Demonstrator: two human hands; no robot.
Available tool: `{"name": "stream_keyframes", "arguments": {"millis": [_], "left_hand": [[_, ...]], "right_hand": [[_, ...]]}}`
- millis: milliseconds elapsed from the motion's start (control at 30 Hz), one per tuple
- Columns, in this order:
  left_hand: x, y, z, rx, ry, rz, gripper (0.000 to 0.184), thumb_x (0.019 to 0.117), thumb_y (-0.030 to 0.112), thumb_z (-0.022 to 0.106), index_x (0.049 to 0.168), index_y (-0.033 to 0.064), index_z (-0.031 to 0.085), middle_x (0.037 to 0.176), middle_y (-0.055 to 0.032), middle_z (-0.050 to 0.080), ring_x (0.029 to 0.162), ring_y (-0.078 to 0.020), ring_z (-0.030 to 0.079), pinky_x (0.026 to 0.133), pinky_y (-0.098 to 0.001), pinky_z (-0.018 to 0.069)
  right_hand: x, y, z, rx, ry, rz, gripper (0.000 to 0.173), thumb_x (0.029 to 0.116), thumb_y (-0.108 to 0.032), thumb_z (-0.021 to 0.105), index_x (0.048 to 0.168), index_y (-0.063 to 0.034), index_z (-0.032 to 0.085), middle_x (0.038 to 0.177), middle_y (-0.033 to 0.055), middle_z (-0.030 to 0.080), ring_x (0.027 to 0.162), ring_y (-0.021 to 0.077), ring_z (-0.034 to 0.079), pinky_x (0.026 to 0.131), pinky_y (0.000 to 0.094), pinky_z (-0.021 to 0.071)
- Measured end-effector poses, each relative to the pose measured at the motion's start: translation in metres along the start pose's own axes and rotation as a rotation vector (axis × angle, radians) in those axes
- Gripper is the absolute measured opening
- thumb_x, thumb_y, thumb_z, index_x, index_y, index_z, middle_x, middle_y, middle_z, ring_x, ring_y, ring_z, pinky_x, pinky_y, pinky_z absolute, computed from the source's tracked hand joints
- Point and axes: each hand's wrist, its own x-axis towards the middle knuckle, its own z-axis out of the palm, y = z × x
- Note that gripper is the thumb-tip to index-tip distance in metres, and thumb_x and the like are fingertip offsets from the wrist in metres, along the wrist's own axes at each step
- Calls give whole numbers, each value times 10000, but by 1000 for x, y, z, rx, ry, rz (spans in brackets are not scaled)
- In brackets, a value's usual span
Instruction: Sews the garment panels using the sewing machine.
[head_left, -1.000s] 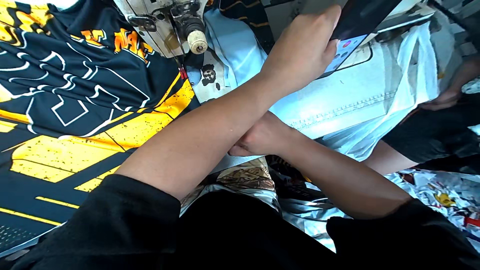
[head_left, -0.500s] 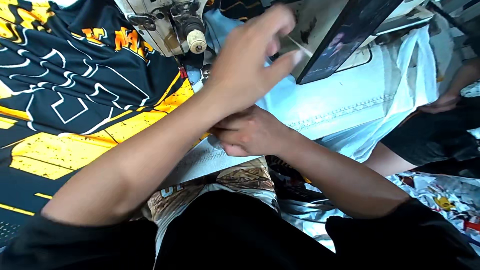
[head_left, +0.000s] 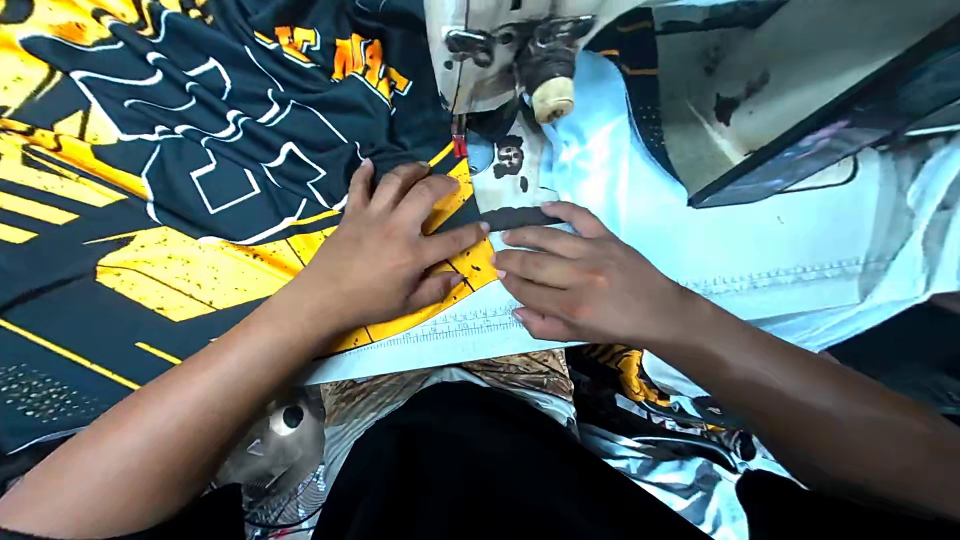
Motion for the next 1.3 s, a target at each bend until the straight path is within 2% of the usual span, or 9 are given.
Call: {"name": "stream_keyframes", "arguments": {"millis": [333, 633, 733, 800, 933, 1000, 1100, 1200, 1300], "left_hand": [[-5, -6, 2, 12, 0, 47, 476, 1023, 546, 364, 1387, 392, 629, 1455, -180, 539, 1408, -495, 412, 1059, -830, 229], [13, -47, -4, 4, -6, 154, 462, 1031, 529, 390, 1418, 393, 602, 1474, -166, 521, 1425, -480, 392, 1071, -823, 227], [21, -61, -7, -2, -6, 193, 455, 1027, 527, 390, 1384, 379, 631, 1465, -153, 528, 1422, -462, 402, 1081, -805, 236], [26, -70, -9, -7, 3, 219, 472, 1024, 539, 392, 1368, 342, 649, 1456, -161, 540, 1398, -452, 436, 1072, -776, 272], [37, -84, -16, -12, 52, 216, 539, 985, 543, 469, 1274, 110, 610, 1388, -158, 598, 1355, -413, 514, 1068, -721, 342], [43, -92, -17, 4, 46, 208, 628, 973, 578, 445, 1328, 78, 580, 1384, -173, 595, 1336, -405, 529, 1063, -719, 335], [55, -106, -20, 39, -27, 182, 716, 959, 645, 385, 1445, 143, 541, 1457, -193, 539, 1374, -432, 487, 1058, -755, 318], [62, -112, -22, 50, -43, 195, 669, 958, 661, 356, 1429, 247, 589, 1450, -196, 533, 1359, -442, 483, 1017, -758, 333], [63, -112, -25, 57, -72, 192, 655, 961, 663, 352, 1419, 273, 610, 1461, -195, 525, 1371, -448, 471, 1024, -767, 323]], "right_hand": [[0, 1, 2, -6, 36, 11, 277, 986, -289, 560, 1004, -113, 773, 1198, 56, 738, 1305, 317, 588, 1137, 668, 323], [18, 14, 6, -60, 25, 44, 353, 1009, -368, 530, 1027, -105, 766, 1239, 68, 726, 1342, 340, 556, 1125, 709, 293], [27, 20, 7, -59, 36, 60, 344, 996, -372, 538, 1001, -109, 760, 1218, 65, 727, 1329, 339, 565, 1121, 710, 299], [31, 24, 8, -61, 35, 67, 340, 993, -375, 548, 1014, -113, 764, 1222, 60, 727, 1328, 336, 568, 1119, 707, 305], [41, 35, 10, -66, 32, 82, 369, 1007, -391, 512, 1047, -109, 747, 1259, 65, 716, 1338, 327, 567, 1117, 691, 322], [45, 41, 12, -62, 36, 87, 377, 1020, -384, 499, 1061, -96, 738, 1269, 80, 711, 1325, 338, 577, 1109, 692, 333], [52, 49, 14, -79, 35, 100, 355, 1020, -361, 499, 1083, -93, 724, 1262, 89, 705, 1293, 348, 593, 1078, 666, 371], [56, 51, 15, -102, 45, 116, 350, 1014, -358, 506, 1069, -91, 725, 1239, 103, 704, 1284, 362, 585, 1051, 644, 398], [55, 50, 16, -135, 65, 118, 363, 1012, -372, 513, 1096, -93, 730, 1237, 102, 703, 1272, 365, 582, 1046, 621, 398]]}}
